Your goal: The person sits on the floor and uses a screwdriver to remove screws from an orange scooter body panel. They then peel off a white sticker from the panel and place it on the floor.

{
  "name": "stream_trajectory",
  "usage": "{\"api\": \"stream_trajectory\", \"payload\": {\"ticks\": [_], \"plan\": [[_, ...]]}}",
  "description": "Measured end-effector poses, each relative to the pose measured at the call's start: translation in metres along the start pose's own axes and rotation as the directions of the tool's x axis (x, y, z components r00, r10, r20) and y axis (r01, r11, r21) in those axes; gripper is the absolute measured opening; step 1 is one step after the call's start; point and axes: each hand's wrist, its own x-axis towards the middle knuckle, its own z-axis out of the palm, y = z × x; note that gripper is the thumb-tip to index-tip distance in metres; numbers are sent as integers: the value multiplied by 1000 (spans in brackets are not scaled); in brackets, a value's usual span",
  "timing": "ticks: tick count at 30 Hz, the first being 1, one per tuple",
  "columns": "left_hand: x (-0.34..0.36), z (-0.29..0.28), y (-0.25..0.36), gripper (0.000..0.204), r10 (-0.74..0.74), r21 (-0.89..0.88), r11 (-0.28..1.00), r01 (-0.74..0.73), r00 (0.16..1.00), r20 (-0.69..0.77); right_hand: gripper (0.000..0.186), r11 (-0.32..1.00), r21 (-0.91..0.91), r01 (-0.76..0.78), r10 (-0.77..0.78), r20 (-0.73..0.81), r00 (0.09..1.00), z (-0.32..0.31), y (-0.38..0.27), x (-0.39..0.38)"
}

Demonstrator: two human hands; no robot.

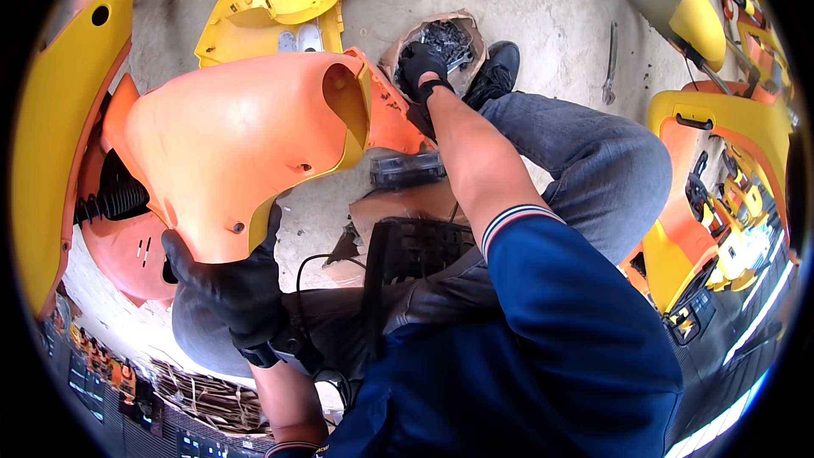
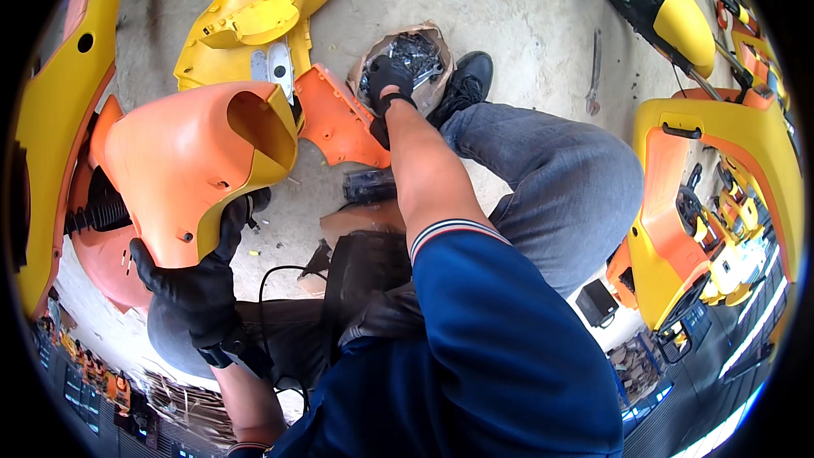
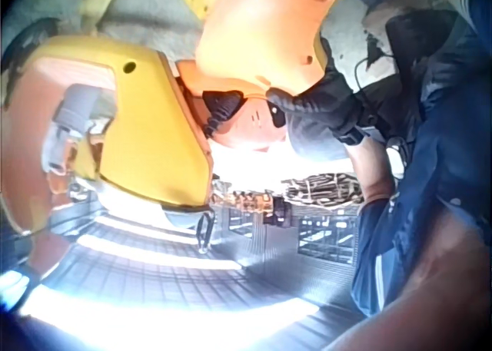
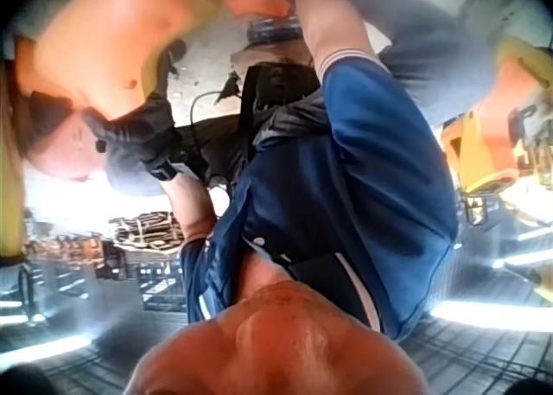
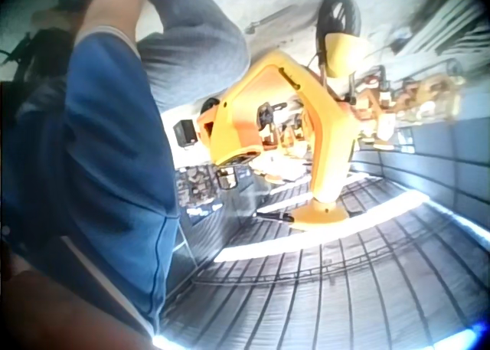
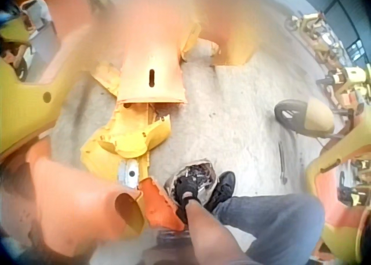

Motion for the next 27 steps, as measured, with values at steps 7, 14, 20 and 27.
{"api": "stream_trajectory", "payload": {"ticks": [7, 14, 20, 27], "plan": [[2, -5, -4, 104, 316, 490, 820, -296, 948, 44, 24, 986, 26, 166, -157, -207, 966, 8, 3, -9], [1, -5, -1, 103, 274, 536, 804, -257, 960, 49, 23, 979, -76, 190, -197, -100, 975, 0, -6, -12], [-1, -7, -1, 102, 248, 594, 770, -234, 967, 59, 20, 975, -160, 155, -168, -71, 983, 3, -2, -5], [2, -1, 1, 89, 180, 350, 919, -183, 983, 41, 22, 988, 127, 84, -77, -58, 995, 5, 10, -6]]}}
